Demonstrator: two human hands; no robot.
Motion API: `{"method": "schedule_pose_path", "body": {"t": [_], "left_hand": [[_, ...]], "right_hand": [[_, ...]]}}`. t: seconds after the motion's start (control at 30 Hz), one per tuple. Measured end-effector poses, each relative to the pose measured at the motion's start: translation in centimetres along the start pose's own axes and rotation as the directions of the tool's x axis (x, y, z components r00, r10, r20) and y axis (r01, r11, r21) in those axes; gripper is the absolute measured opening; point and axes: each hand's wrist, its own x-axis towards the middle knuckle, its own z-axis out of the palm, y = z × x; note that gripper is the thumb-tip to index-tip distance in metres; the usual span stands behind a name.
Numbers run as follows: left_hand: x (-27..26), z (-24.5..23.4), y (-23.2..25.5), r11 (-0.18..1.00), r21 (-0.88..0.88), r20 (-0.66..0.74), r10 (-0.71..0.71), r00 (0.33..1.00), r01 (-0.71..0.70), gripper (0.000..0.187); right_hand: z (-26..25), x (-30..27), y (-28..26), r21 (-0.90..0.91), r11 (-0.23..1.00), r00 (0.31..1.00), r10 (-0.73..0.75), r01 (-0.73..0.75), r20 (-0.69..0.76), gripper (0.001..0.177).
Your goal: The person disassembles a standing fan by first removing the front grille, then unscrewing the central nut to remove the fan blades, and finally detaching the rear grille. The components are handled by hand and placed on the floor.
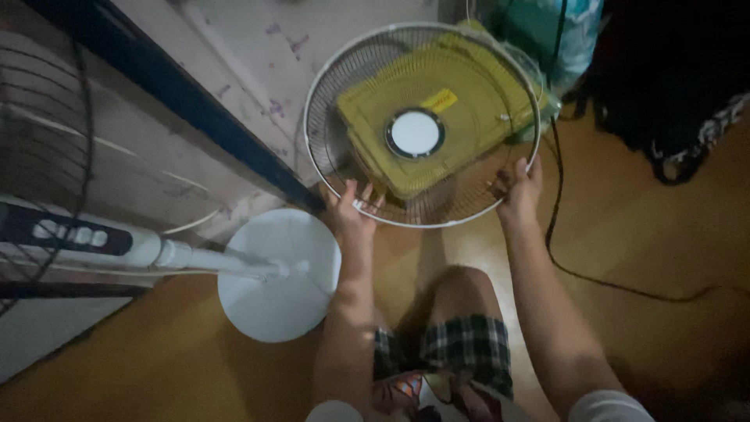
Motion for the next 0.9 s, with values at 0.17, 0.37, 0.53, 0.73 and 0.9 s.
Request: {"method": "schedule_pose_path", "body": {"t": [0.17,0.37,0.53,0.73,0.9], "left_hand": [[1.6,0.4,-0.8,0.999,-0.013,0.014,0.034,0.999,-0.033,0.071],[1.9,-0.3,-1.6,0.999,0.029,-0.053,0.043,0.998,-0.041,0.072],[1.5,0.6,-1.2,0.994,0.056,-0.004,0.092,0.996,-0.092,0.077],[1.0,1.1,-0.7,0.989,0.143,-0.074,0.055,0.996,-0.045,0.083],[1.6,1.3,-1.7,0.986,0.117,0.019,0.119,0.993,-0.121,0.07]], "right_hand": [[0.6,0.2,-0.2,-0.075,0.996,0.999,-0.045,0.044,-0.01,0.055],[0.4,0.6,1.1,-0.024,0.997,0.996,-0.078,0.077,-0.036,0.053],[0.4,1.0,1.6,-0.07,0.987,0.988,-0.15,0.147,-0.042,0.048],[1.2,-0.1,0.9,-0.172,0.972,0.983,-0.172,0.159,-0.06,0.05],[2.8,-1.8,-0.7,-0.282,0.904,0.936,-0.348,0.321,-0.049,0.054]]}}
